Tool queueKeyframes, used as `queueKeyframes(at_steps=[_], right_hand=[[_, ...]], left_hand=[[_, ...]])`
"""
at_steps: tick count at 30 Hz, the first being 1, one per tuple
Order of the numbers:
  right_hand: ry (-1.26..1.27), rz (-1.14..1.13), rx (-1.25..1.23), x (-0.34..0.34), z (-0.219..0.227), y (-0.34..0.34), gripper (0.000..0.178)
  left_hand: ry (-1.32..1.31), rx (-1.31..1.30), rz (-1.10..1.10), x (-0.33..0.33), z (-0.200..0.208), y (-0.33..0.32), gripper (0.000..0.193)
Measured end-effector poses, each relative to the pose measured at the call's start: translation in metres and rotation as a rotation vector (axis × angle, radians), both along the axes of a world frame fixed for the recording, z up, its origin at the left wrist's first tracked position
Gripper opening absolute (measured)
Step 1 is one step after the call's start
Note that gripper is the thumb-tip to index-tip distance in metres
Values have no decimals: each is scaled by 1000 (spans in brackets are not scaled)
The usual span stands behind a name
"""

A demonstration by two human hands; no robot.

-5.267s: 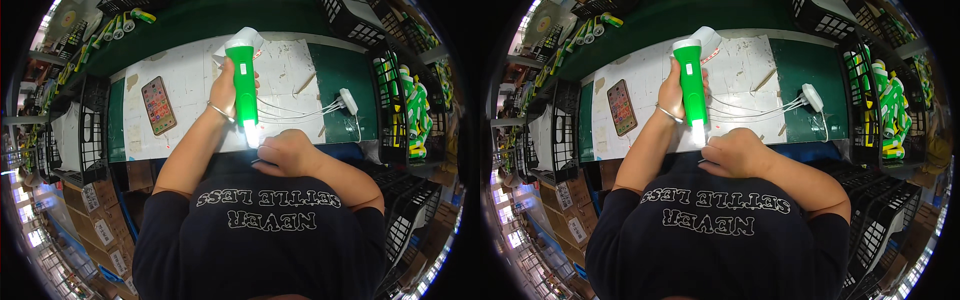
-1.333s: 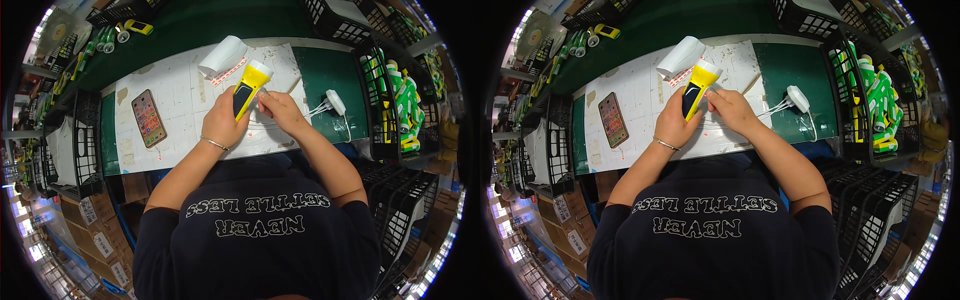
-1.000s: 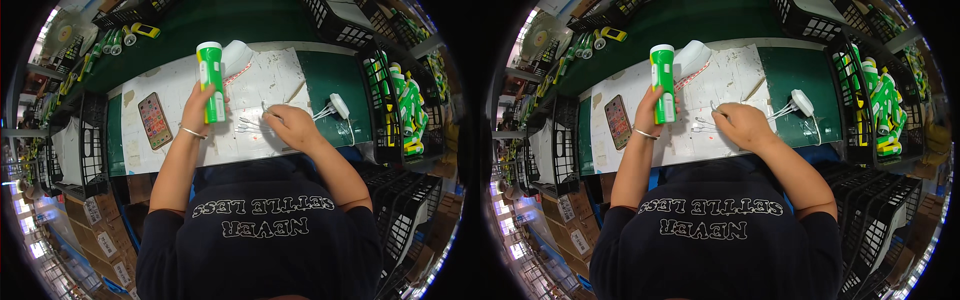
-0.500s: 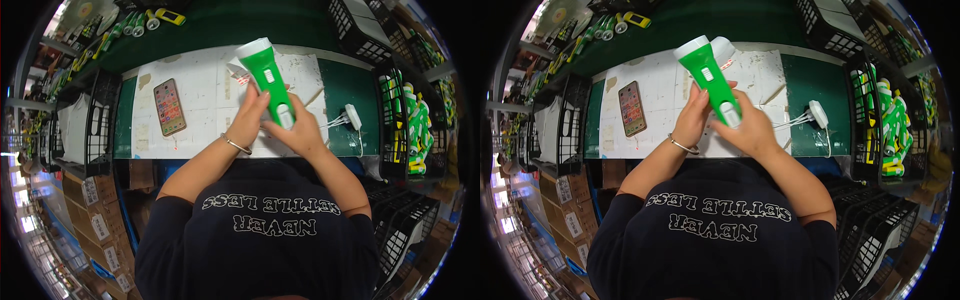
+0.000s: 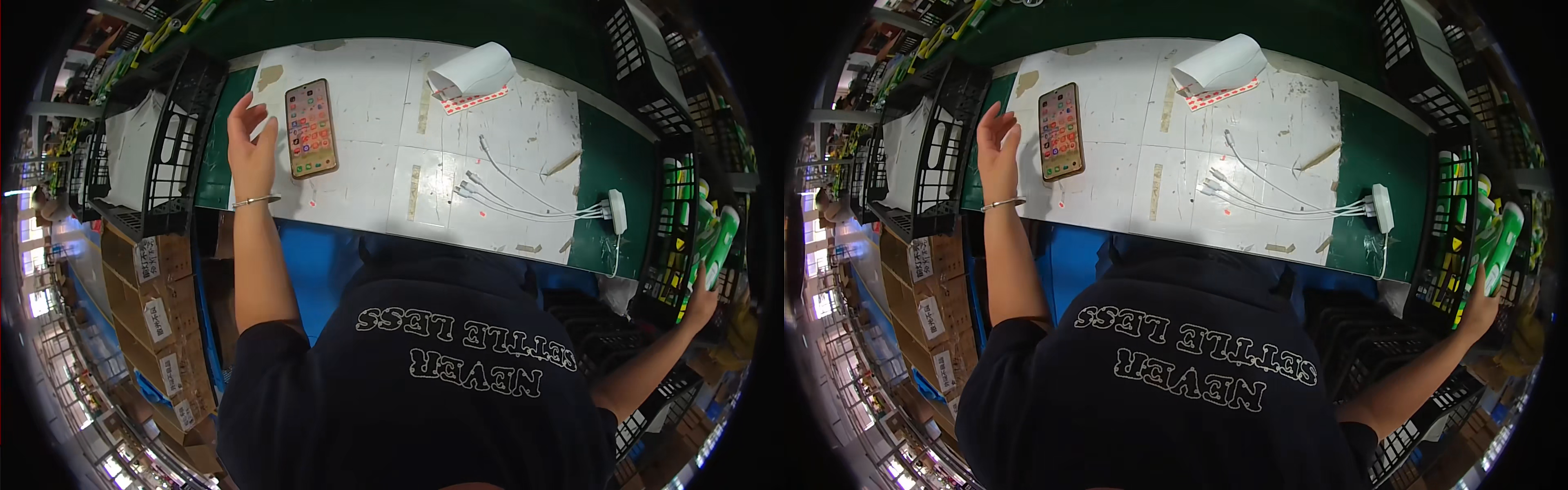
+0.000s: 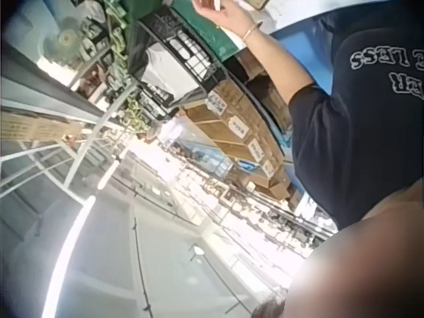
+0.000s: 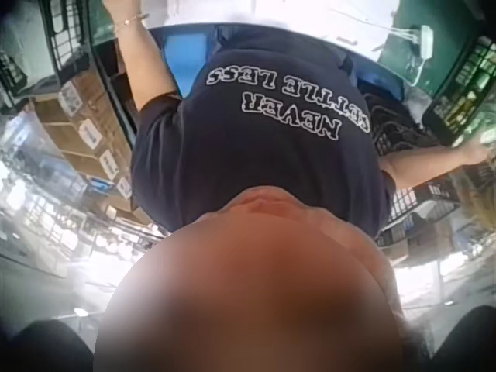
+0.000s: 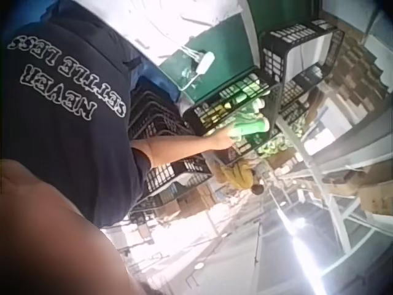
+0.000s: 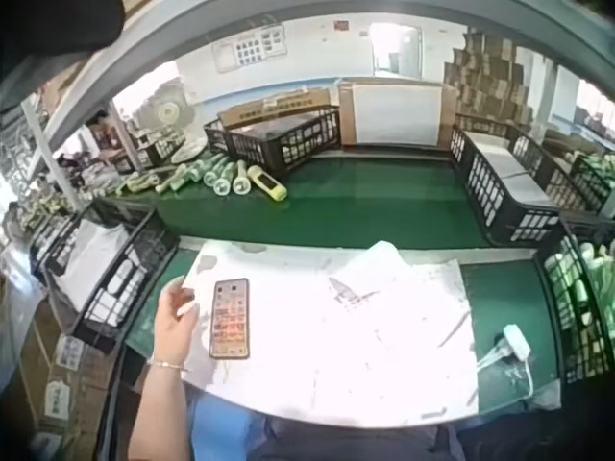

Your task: Assembling and inspecting plastic flashlights on a production line.

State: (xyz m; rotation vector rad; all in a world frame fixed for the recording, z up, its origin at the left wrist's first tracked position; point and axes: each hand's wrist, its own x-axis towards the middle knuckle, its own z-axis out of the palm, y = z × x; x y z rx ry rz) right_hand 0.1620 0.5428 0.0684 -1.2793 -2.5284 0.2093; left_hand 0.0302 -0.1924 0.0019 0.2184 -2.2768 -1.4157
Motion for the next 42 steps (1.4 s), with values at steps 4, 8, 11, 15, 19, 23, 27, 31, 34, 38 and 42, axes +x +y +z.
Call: queueKeyframes(at_steps=[4,8,11,15,19,23,27,31,34,38,42], right_hand=[[39,129,5,4,-24,30,83],[-39,104,-54,-3,-25,27,80],[-5,91,-22,-6,-21,5,79],[29,125,73,0,-29,24,77],[114,168,-19,0,-32,22,73],[131,181,-56,2,-37,26,70],[160,244,-29,9,-46,53,68],[106,195,-82,-4,-35,21,64],[152,261,-67,-4,-38,24,63],[150,275,-85,-3,-38,27,62],[68,265,-53,-4,-35,2,58]], left_hand=[[-138,-492,-81,13,-17,-19,69],[-101,-476,-148,22,-42,-24,74],[-127,-481,-142,26,-48,-20,77],[-93,-519,-142,25,-58,-21,79],[-93,-516,-94,25,-65,-20,80],[-112,-583,-129,28,-63,-20,83],[-119,-478,-199,26,-61,-24,84],[-151,-544,-174,27,-62,-24,84],[-154,-531,-183,23,-63,-27,86],[-175,-588,-155,22,-55,-12,91],[-390,-736,38,19,-39,35,96]])
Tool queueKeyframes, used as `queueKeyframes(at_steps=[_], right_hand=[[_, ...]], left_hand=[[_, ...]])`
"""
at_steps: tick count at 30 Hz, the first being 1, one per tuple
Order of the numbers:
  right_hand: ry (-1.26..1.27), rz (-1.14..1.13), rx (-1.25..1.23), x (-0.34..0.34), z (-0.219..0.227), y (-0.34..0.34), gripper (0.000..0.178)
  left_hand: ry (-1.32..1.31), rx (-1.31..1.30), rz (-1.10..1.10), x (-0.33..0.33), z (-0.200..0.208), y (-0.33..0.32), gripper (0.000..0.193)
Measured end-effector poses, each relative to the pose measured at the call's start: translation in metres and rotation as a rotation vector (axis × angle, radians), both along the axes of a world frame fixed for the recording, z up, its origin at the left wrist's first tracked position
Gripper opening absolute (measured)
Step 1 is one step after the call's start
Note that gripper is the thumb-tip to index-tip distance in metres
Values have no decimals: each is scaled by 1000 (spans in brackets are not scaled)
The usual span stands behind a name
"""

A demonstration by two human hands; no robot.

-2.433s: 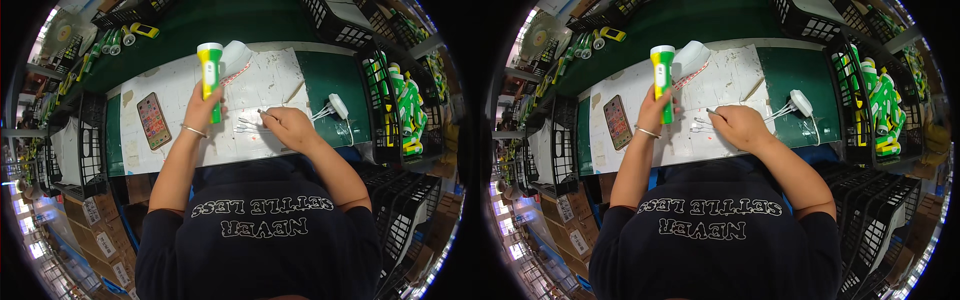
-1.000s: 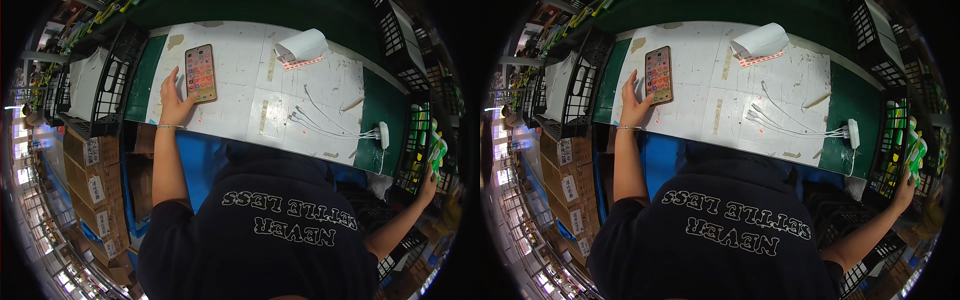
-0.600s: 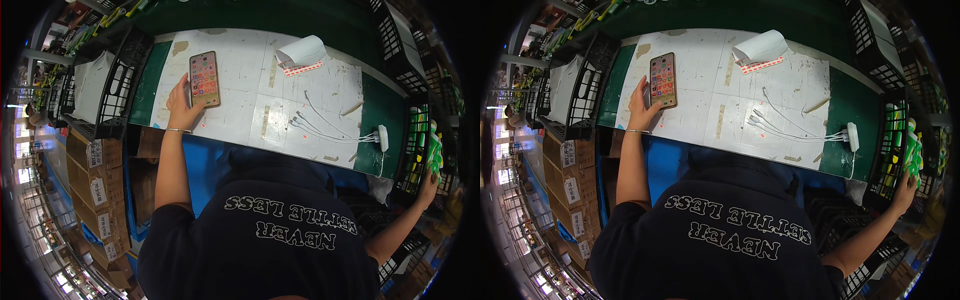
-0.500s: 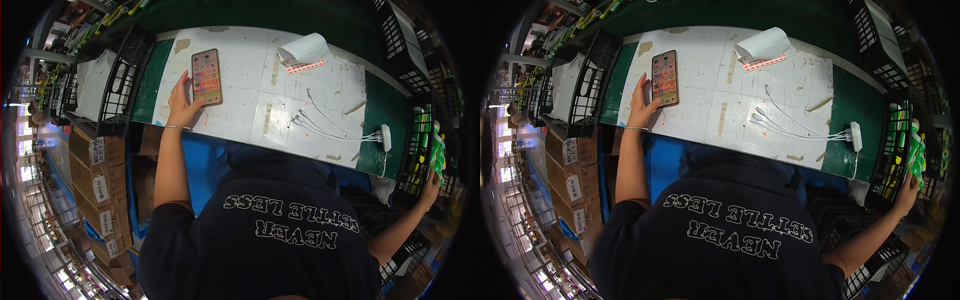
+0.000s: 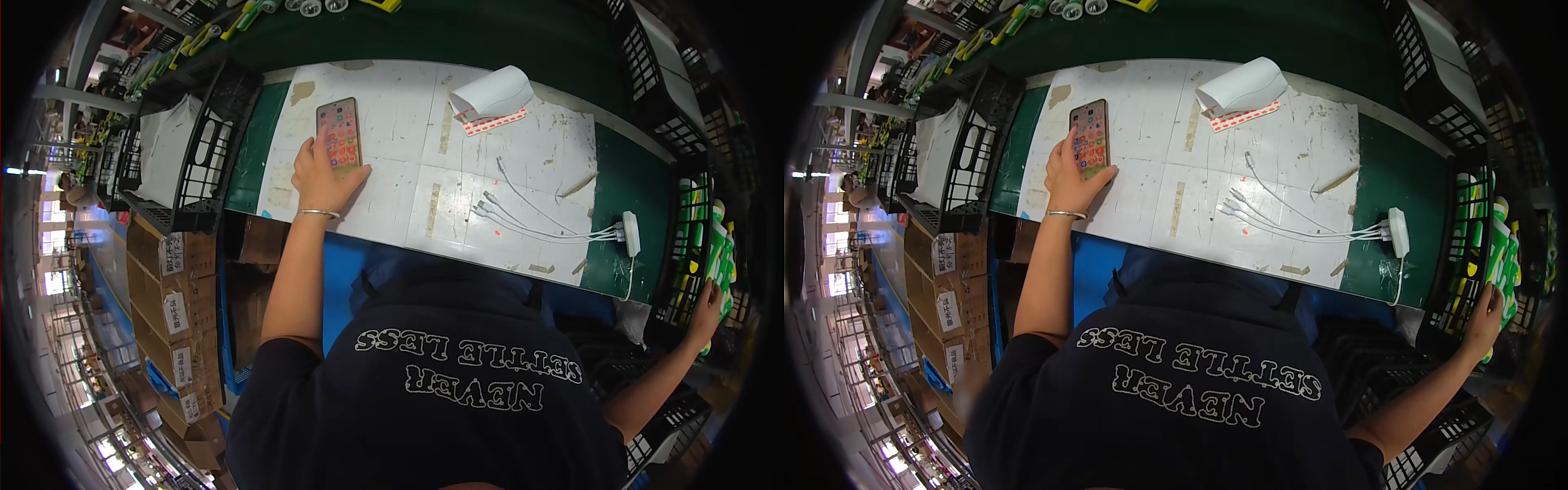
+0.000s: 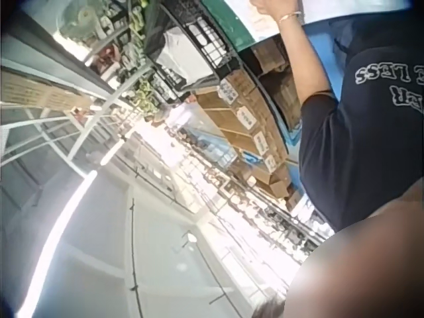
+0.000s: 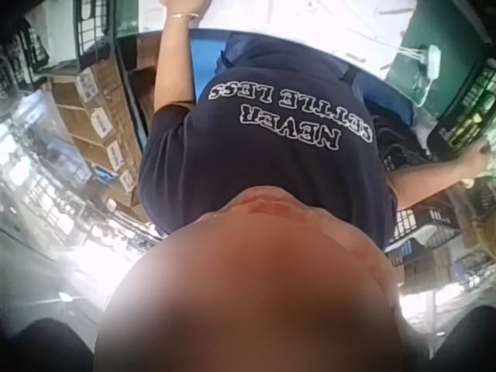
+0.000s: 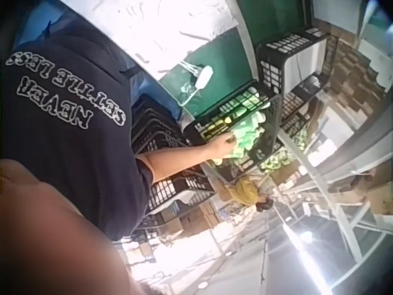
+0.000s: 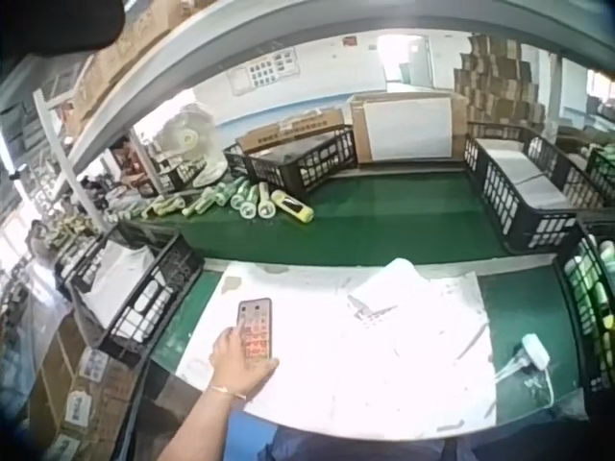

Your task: Assembling and inspecting plastic flashlights on a production line.

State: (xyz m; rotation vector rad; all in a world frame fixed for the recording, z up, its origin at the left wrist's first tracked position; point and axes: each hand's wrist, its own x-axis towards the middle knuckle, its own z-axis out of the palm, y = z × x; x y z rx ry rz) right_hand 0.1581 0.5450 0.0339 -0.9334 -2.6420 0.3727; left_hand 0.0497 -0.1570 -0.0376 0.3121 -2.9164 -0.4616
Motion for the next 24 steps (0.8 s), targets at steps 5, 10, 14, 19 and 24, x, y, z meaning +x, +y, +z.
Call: queueKeyframes(at_steps=[5,10,14,19,24], right_hand=[[-85,18,16,1,6,-32,54],[-87,-14,-91,-9,15,-62,51],[-132,-46,-86,-8,33,-78,47],[-90,-39,-15,-15,24,-80,44],[-53,-59,-80,-6,22,-72,39]], left_hand=[[-79,2,208,-21,16,16,89],[-201,-48,302,-60,17,8,91],[-46,-151,114,-124,43,25,90],[-66,-46,72,-273,45,56,76],[-248,-80,186,-371,28,85,63]])
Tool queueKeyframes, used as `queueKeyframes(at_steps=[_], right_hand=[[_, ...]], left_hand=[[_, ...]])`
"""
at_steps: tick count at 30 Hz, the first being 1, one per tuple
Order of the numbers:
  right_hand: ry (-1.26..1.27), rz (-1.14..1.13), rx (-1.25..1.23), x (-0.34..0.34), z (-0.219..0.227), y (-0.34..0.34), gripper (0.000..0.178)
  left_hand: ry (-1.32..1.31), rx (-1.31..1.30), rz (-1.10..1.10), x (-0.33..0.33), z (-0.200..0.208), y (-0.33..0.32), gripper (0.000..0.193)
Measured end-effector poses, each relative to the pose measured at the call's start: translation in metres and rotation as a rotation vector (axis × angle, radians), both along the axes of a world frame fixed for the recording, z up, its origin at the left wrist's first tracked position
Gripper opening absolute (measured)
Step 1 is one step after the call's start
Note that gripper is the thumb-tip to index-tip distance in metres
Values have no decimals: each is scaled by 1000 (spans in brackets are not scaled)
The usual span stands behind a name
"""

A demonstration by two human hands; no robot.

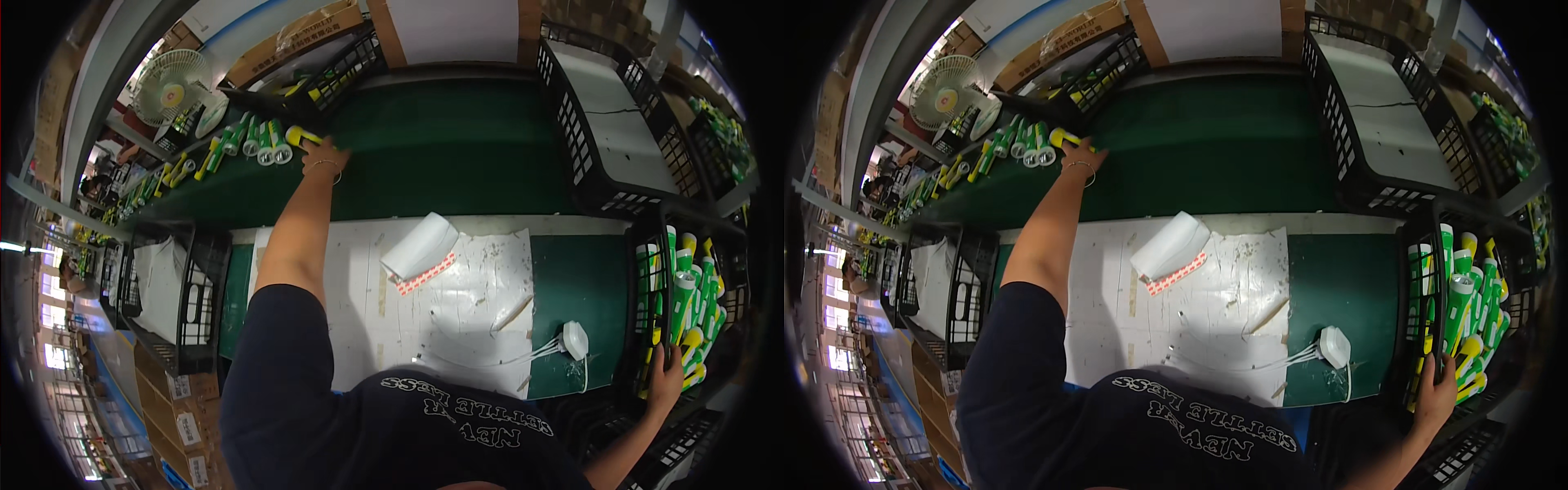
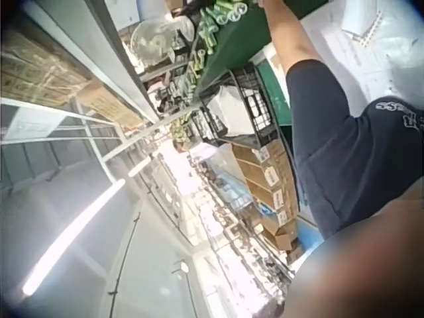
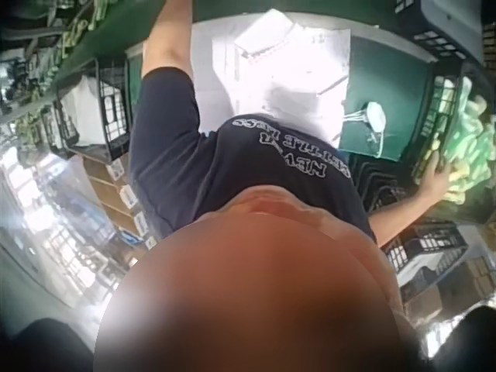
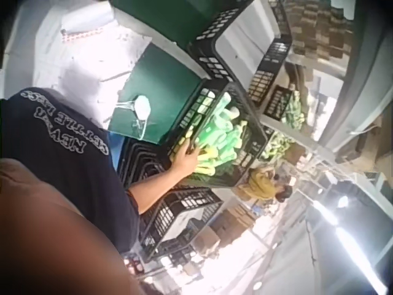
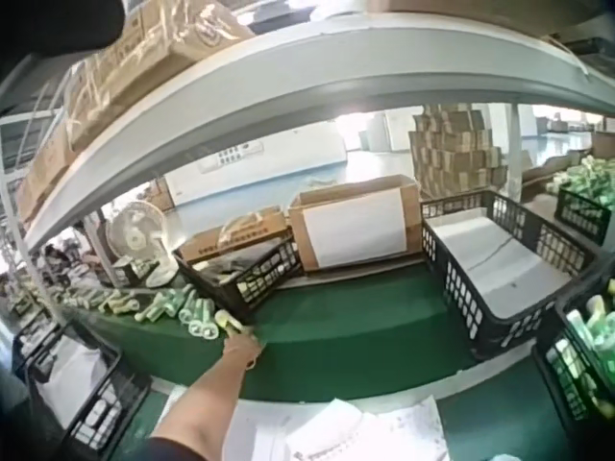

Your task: Assembling and inspecting plastic flashlights on a production line.

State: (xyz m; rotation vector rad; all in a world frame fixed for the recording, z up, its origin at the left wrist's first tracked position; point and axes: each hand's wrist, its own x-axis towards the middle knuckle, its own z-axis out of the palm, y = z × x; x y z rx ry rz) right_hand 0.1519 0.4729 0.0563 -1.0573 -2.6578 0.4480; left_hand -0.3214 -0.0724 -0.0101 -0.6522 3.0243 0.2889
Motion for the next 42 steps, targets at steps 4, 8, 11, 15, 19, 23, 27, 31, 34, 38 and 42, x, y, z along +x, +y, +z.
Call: queueKeyframes(at_steps=[4,8,11,15,19,23,27,31,34,38,42], right_hand=[[-171,-69,6,-13,10,-11,38],[-87,-2,-32,-10,11,-8,39],[175,78,-55,-6,7,-7,41],[597,175,-28,-1,-14,8,33],[775,481,-331,-43,5,-93,25],[628,789,-551,-60,1,-182,24],[427,895,-749,-46,-12,-230,22],[280,950,-818,-31,-27,-250,20],[234,942,-878,-24,-35,-256,20],[196,920,-924,-20,-36,-259,22],[103,896,-865,-28,-28,-261,20]], left_hand=[[198,149,67,-15,-15,-32,47],[542,971,390,8,-23,-48,47],[564,2113,309,76,-23,-41,53],[66,2412,-4,180,17,2,33],[-430,2481,-75,243,33,40,56],[-365,2336,-250,289,37,72,51],[-481,2438,-214,309,15,82,50],[-321,2151,-81,332,13,97,43],[-358,2155,-85,340,1,96,41],[-412,2150,-44,345,1,102,41],[-321,2148,-50,345,4,109,41]])
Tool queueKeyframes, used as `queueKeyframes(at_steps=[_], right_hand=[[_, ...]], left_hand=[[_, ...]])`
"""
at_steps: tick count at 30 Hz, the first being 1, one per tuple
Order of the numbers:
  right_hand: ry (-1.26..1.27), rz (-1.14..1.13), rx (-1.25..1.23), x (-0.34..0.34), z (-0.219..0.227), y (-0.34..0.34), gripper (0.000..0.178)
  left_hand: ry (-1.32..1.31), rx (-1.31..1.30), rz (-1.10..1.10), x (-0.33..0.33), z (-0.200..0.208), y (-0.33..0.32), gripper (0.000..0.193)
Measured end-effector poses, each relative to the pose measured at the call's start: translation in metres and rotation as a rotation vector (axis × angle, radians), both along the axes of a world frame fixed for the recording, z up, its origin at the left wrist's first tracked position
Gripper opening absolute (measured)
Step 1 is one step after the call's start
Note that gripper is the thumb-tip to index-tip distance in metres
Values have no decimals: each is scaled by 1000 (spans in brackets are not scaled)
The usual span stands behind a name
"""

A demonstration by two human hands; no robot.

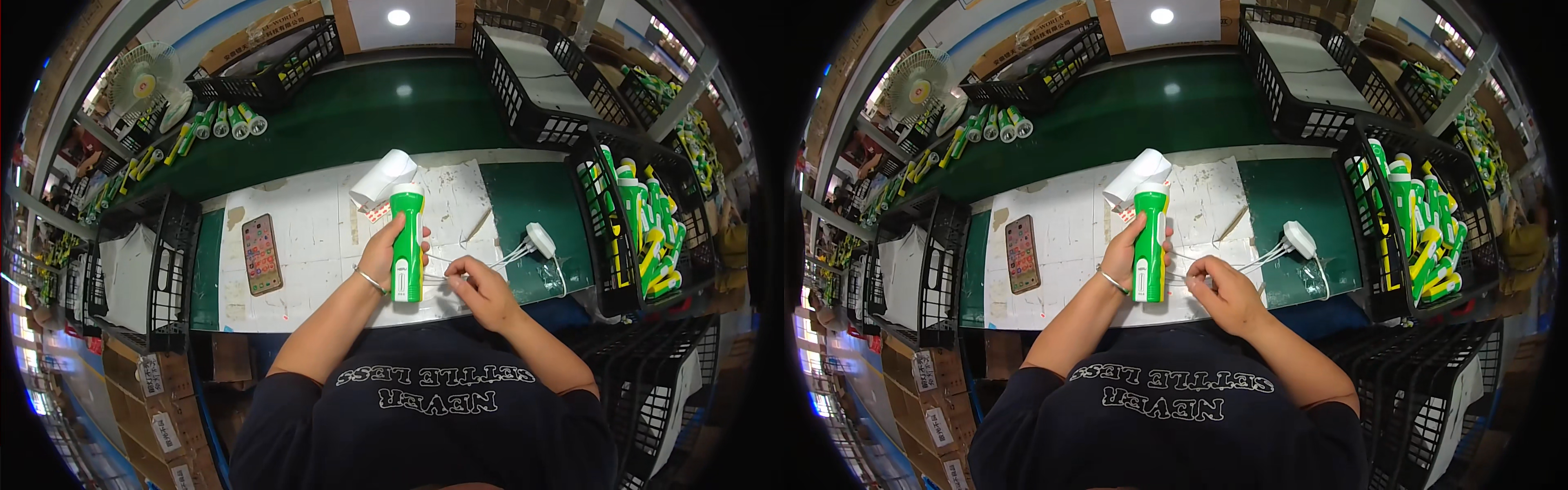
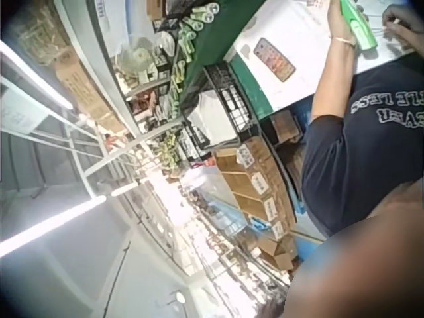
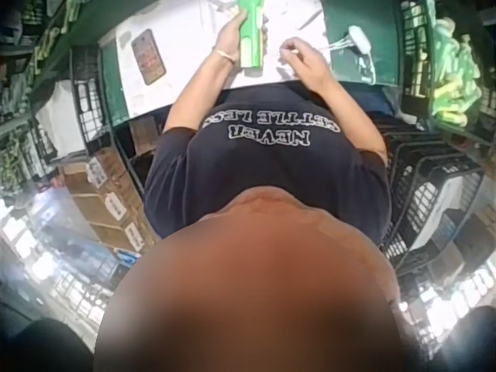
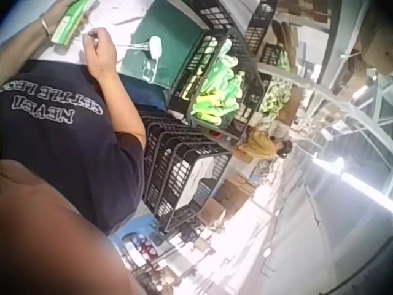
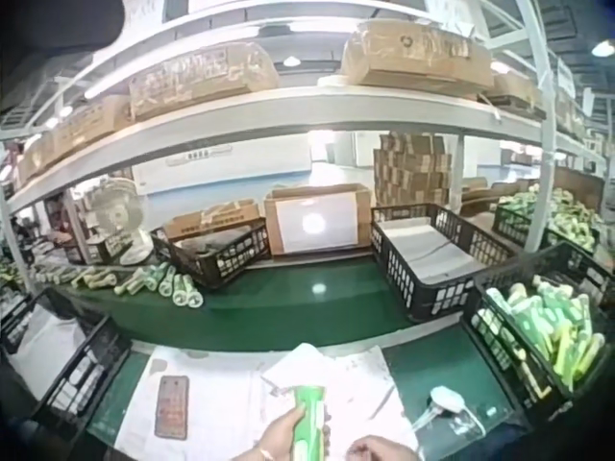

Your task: Assembling and inspecting plastic flashlights on a production line.

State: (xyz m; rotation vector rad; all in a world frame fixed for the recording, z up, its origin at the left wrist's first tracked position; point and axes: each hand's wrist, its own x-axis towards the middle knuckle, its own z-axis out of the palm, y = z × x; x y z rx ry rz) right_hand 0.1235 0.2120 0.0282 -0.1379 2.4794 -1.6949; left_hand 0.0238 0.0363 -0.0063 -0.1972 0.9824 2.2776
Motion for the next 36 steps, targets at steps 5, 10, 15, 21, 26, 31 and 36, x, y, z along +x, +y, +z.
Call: queueKeyframes(at_steps=[5,10,15,21,26,31,36], right_hand=[[442,-10,287,-19,7,-8,11],[397,16,384,-28,13,-20,19],[-290,115,-267,-18,-32,-26,32],[-807,113,-932,-4,-26,-27,33],[-804,346,-1154,7,-29,-29,42],[-821,382,-915,7,-15,-31,36],[-868,207,-807,13,-9,-42,37]], left_hand=[[104,-55,-17,-6,4,-1,37],[77,-97,-16,-1,5,-2,39],[26,-112,-18,9,-8,7,44],[-42,218,-104,2,0,7,50],[-68,748,-252,-21,-13,3,58],[-90,559,-287,-20,-3,6,57],[-206,358,-290,-25,0,9,38]])
